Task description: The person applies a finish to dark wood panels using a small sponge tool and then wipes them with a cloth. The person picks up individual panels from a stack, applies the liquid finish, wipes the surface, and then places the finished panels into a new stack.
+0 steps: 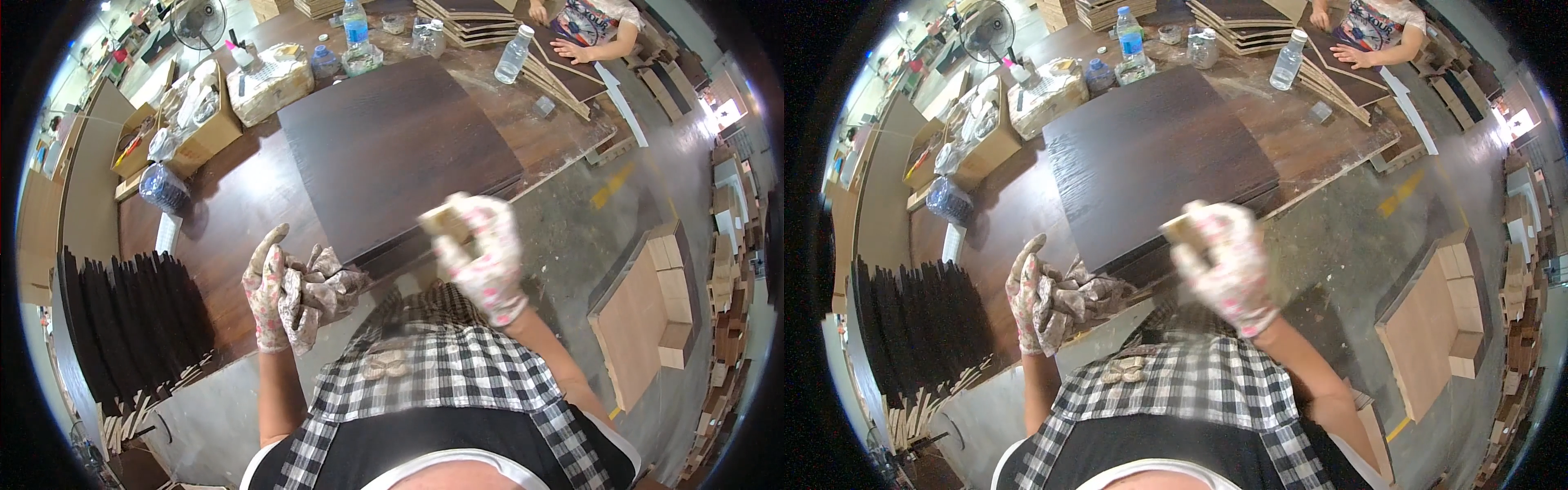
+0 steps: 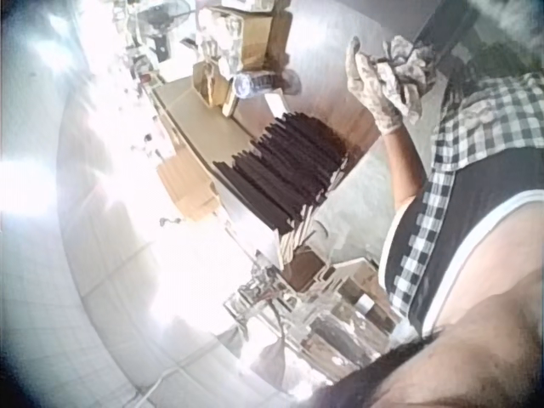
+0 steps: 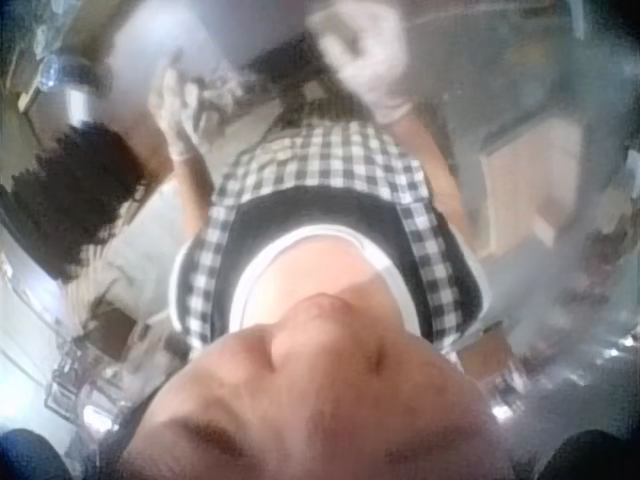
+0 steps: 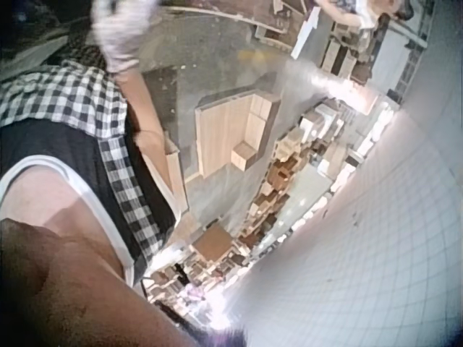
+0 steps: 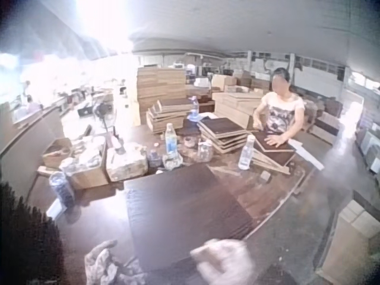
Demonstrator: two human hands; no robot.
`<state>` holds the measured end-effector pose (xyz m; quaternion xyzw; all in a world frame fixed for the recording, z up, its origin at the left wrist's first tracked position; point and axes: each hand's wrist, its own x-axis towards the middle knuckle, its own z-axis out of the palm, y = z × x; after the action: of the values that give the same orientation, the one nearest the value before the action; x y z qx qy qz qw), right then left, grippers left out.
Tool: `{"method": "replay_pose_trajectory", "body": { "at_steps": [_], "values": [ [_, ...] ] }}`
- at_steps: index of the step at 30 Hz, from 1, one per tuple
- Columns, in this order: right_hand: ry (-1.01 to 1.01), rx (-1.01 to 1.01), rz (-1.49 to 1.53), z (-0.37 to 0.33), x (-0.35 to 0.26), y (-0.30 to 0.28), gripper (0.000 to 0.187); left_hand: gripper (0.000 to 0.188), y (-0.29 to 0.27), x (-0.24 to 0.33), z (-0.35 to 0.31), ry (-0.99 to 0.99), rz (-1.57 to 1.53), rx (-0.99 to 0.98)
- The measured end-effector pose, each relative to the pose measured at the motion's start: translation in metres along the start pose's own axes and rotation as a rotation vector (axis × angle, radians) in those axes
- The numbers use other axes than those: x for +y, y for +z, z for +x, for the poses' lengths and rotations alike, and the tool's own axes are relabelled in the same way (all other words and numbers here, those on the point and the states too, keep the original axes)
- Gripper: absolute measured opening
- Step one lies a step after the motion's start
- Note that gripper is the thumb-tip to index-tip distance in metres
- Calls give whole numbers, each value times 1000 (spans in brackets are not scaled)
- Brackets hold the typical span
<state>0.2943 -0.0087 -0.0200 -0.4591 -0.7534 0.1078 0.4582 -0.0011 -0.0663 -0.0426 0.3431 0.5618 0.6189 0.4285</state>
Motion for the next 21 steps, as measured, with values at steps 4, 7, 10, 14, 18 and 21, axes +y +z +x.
{"method": "replay_pose_trajectory", "body": {
  "at_steps": [4, 7, 10, 14, 18, 21],
  "values": [
    [-322, -150, 46, 2, -41, 34, 46, 33, -23, -1, -16, 5, -35, 1],
    [-145, 27, 24, 9, -26, 13, 45, 31, -36, -1, -28, 5, -83, 24],
    [-227, -27, -40, 2, -52, 39, 43, 31, -46, -5, -28, -6, -27, 28],
    [-328, -188, 24, -14, -77, 69, 47, 32, -53, -11, -28, 12, -131, -27],
    [-159, -89, 166, -6, -67, 57, 45, 32, -57, -16, -27, -6, -113, -26],
    [-309, -139, 41, -1, -75, 63, 42, 31, -54, -21, -23, 5, -112, -39]
  ]
}}
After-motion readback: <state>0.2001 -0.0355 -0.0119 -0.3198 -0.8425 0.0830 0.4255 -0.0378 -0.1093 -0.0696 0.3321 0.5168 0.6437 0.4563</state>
